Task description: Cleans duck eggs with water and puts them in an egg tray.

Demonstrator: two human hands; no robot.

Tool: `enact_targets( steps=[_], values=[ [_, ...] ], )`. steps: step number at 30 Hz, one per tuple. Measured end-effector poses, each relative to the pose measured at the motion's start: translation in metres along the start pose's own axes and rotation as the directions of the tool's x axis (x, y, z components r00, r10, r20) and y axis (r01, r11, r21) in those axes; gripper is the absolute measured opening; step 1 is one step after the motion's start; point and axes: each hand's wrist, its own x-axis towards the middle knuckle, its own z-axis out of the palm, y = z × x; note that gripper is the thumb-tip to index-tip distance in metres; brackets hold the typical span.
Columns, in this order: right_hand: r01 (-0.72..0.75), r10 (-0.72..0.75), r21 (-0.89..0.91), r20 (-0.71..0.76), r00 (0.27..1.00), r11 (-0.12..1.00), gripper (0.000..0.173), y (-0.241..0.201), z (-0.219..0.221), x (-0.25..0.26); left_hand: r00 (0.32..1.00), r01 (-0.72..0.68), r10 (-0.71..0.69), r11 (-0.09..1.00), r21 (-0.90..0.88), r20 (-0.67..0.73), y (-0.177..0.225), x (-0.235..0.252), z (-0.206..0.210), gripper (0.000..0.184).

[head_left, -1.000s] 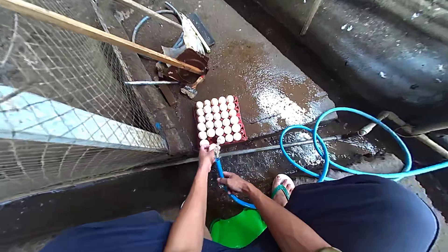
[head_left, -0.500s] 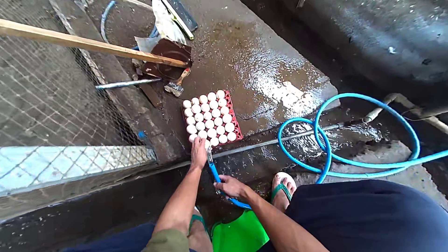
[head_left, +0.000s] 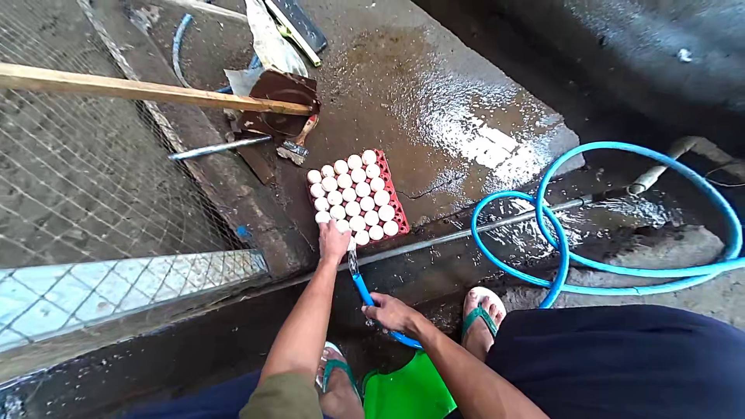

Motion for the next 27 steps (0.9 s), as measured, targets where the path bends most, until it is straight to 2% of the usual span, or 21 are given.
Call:
enact_targets(
  steps=[5, 15, 18, 24, 27],
  values=[
    [-0.004, 0.004, -0.007, 0.003, 1.0, 1.0, 0.037, 0.0, 0.001, -0.001, 0.996, 0.055, -0.061, 0.992, 0.112, 0.057, 0.009, 0.009, -0.002, 0.06],
    [0.011, -0.011, -0.02, -0.003, 1.0, 1.0, 0.036, 0.001, 0.002, 0.0, 0.998, -0.046, 0.048, 0.997, 0.067, -0.037, -0.005, -0.001, 0.005, 0.059],
    [0.008, -0.008, -0.03, -0.005, 1.0, 1.0, 0.037, 0.0, 0.002, -0.001, 0.993, -0.067, 0.068, 0.998, 0.019, -0.097, -0.012, -0.007, 0.005, 0.059],
    [0.021, -0.022, -0.061, -0.014, 1.0, 0.998, 0.037, 0.001, 0.004, 0.0, 0.988, -0.038, 0.017, 0.99, -0.136, -0.154, -0.019, -0.018, -0.007, 0.061],
    [0.031, -0.032, -0.079, -0.016, 0.999, 0.996, 0.037, 0.002, 0.005, 0.001, 0.967, -0.055, -0.013, 0.964, -0.259, -0.256, -0.022, -0.024, -0.013, 0.061]
  ],
)
